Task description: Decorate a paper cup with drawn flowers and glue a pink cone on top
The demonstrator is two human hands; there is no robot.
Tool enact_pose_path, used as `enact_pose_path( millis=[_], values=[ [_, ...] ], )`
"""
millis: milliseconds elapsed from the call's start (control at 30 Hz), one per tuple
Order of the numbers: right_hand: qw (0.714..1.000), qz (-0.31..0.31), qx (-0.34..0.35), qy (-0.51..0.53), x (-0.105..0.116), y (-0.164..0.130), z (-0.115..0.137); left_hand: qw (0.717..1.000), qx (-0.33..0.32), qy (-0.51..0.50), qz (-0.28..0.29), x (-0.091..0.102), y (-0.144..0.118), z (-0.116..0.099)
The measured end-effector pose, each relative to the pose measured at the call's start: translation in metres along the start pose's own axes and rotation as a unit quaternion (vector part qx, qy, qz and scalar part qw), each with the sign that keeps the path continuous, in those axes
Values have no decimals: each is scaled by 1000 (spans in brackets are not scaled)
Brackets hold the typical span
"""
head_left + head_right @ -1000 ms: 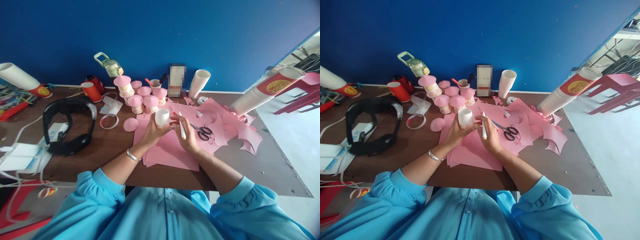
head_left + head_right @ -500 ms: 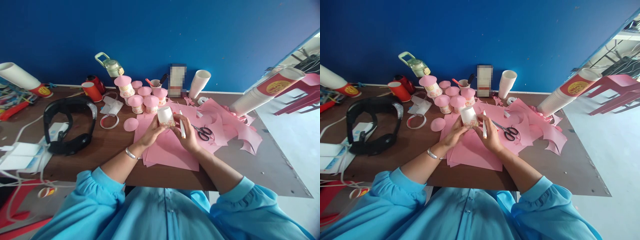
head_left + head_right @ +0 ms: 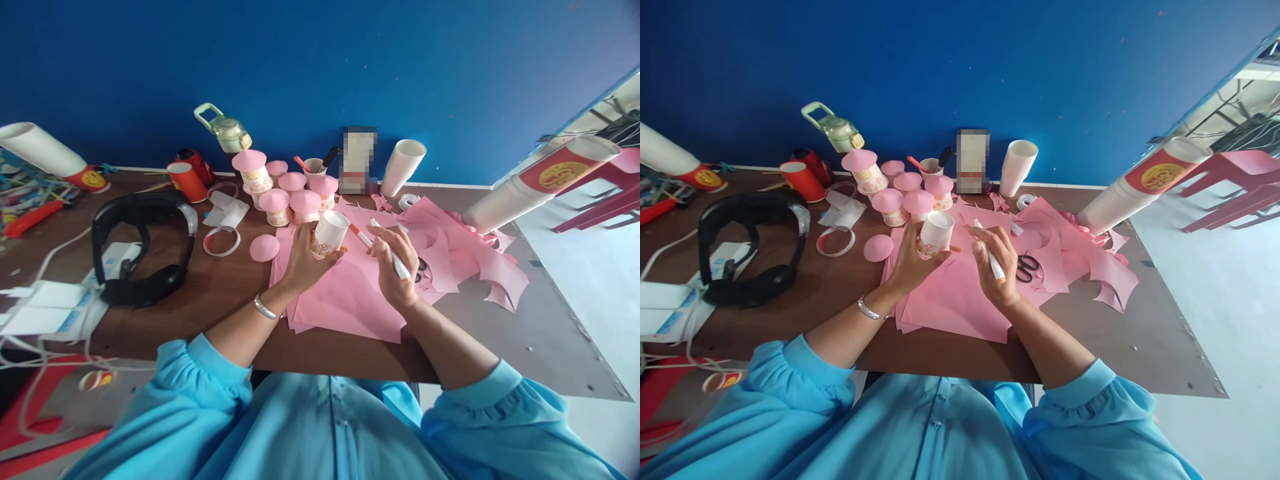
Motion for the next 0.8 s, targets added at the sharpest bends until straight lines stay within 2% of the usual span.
enact_pose_path(
  millis=[133, 300, 367, 800],
  values=[
    [999, 8, 0, -37, 2, -4, 11, 990, 56, -107, 74, -11, -3, 2],
    [983, 51, 164, -63, -8, -9, 42, 988, 48, -120, 87, -14, -5, 3],
    [976, 57, 202, -64, -11, -10, 47, 989, 44, -112, 87, -14, -5, 3],
    [968, 56, 219, -105, -14, -9, 50, 990, 25, -94, 99, -16, -7, -3]
  ],
)
Point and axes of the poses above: each hand's wrist, its own y-axis towards the middle knuckle, its own x-axis out of the back of the hand, z = x × y, the point moved 7 cm from there along y, towards the middle knuckle, and after that the axes turned 3 degrees about y, right-handed, at the moved point
